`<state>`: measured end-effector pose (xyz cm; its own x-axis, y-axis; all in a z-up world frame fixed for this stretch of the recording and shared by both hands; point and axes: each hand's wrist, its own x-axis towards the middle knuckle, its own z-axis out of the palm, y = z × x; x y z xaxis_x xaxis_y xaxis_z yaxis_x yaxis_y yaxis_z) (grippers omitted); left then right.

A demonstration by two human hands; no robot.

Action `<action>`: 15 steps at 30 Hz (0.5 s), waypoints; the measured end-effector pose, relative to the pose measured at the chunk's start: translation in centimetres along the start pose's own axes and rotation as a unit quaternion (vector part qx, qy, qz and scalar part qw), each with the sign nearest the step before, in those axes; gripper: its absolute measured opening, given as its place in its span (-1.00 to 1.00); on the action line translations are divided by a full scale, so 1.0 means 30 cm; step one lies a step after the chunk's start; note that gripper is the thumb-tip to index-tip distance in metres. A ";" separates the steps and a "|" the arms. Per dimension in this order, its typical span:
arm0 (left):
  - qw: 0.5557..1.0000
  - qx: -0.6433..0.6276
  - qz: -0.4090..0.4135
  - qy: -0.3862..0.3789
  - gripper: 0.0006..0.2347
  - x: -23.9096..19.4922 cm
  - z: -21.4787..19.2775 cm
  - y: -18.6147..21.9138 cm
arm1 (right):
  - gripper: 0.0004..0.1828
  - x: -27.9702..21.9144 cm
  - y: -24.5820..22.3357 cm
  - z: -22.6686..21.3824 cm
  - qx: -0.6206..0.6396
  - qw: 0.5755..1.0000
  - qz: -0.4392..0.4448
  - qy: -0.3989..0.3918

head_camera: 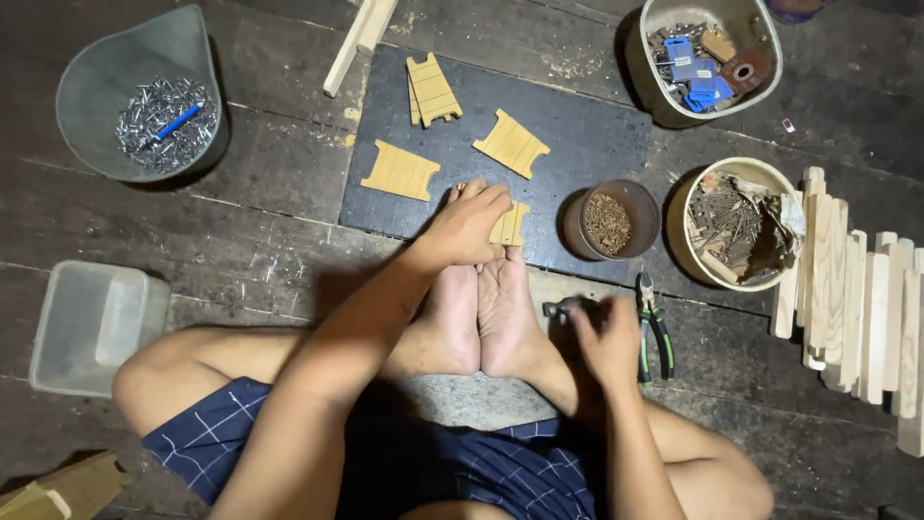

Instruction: Assembling small wooden components using a hammer and nails while sitting on the floor.

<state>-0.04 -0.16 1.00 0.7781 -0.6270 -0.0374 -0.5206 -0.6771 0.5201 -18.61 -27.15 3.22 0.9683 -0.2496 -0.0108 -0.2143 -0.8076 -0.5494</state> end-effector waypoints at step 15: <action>1.000 -0.030 -0.006 0.005 -0.43 0.002 0.041 -0.026 | -0.86 -0.068 0.181 0.105 0.294 0.892 0.296 -0.174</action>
<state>0.00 -0.14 -0.47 0.7881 -0.6146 -0.0353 -0.4891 -0.6599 0.5704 -21.35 -29.34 -2.38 0.7115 -0.2758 -0.6463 -0.6954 -0.1434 -0.7042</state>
